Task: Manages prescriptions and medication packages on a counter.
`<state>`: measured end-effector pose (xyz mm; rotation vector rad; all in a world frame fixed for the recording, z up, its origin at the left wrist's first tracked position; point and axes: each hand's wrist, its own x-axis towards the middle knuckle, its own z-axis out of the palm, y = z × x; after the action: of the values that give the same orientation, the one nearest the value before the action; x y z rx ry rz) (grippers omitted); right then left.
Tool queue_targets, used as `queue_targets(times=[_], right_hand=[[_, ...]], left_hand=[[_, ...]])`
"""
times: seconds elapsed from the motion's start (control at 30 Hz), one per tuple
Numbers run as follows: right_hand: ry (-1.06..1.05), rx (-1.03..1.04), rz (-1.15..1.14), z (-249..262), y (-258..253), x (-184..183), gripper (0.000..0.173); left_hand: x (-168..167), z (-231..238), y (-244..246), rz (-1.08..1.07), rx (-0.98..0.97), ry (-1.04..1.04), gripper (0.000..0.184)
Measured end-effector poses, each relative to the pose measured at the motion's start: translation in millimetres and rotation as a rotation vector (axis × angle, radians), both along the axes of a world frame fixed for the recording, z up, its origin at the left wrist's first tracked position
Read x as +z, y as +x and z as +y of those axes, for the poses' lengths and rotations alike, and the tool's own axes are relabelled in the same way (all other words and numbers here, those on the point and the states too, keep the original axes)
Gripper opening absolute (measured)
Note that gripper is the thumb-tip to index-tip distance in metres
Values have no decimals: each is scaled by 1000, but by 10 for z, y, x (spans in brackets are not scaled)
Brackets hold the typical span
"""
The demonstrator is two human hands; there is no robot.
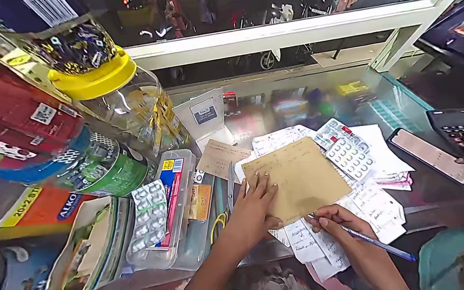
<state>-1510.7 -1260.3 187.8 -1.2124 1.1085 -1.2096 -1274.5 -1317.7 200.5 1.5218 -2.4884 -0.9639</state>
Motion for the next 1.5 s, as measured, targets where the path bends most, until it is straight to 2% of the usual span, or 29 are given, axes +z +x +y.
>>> queue_targets(times=[0.2, 0.33, 0.4, 0.5, 0.6, 0.73, 0.9, 1.13, 1.5], right_hand=[[-34, -32, -40, 81, 25, -107, 11], [-194, -264, 82, 41, 6, -162, 11], [-204, -322, 85, 11, 15, -182, 14], [-136, -290, 80, -38, 89, -143, 22], [-133, -245, 78, -94, 84, -153, 21], [-141, -192, 75, -226, 156, -183, 18], [-111, -120, 204, -315, 234, -111, 12], [-144, -174, 293, -318, 245, -211, 21], [-109, -203, 269, -315, 247, -209, 9]], left_hand=[[-47, 24, 6, 16, 19, -42, 77], [-6, 32, -55, 36, -6, -78, 74], [59, 14, -169, 95, -72, -115, 69], [131, -110, -325, 146, -219, -100, 59], [68, -242, -384, 106, -279, 2, 56], [94, -298, -272, 76, -236, 47, 57], [74, -365, -179, 80, -200, 51, 50], [-10, -317, -213, 137, -148, 36, 48], [-81, -303, -226, 152, -153, -38, 47]])
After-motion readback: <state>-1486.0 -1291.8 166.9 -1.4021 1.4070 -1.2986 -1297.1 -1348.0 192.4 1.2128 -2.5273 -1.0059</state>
